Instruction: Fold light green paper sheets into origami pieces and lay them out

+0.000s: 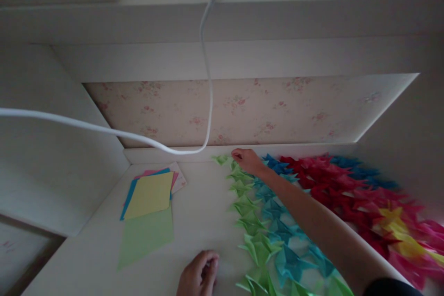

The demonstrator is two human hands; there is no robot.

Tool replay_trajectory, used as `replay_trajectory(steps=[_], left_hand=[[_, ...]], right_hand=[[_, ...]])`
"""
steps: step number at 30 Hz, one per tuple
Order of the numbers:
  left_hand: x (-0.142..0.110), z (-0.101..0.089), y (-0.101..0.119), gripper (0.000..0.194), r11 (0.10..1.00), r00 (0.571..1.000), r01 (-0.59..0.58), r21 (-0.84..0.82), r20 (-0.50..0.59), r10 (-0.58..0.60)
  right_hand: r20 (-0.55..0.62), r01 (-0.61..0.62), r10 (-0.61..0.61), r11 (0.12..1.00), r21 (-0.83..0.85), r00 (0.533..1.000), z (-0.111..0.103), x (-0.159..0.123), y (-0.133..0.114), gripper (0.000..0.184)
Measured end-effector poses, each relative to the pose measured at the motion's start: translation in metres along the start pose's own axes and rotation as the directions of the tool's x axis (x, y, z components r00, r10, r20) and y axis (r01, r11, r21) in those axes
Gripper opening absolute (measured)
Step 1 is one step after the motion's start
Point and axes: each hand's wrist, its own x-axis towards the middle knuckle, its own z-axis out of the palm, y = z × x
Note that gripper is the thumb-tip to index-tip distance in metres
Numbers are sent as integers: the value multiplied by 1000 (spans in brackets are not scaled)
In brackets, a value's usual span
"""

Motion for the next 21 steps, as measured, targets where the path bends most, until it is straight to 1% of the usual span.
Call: replay_trajectory(steps=[5, 8, 14, 17, 21], left_hand=[[0, -2, 1, 49, 998, 999, -42, 39, 23, 41], [0, -3, 1, 47, 998, 998, -51, 34, 28, 50], [0, -2, -1, 46, 997, 997, -74, 23, 21, 73], [0, -1, -3, 46, 996, 996, -79, 47, 36, 77], [0, -1, -6, 46, 987, 990, -138, 82, 24, 137]], right_hand=[[19, 1, 0, 999, -50, 1000, 13, 5, -8, 30], [26, 0, 2, 997, -78, 1000, 19, 9, -13, 30], [55, 12, -5, 991, -134, 998, 24, 12, -18, 30], [77, -4, 17, 985, -170, 997, 26, 13, -17, 29], [87, -50, 71, 975, -216, 994, 27, 14, -15, 29]])
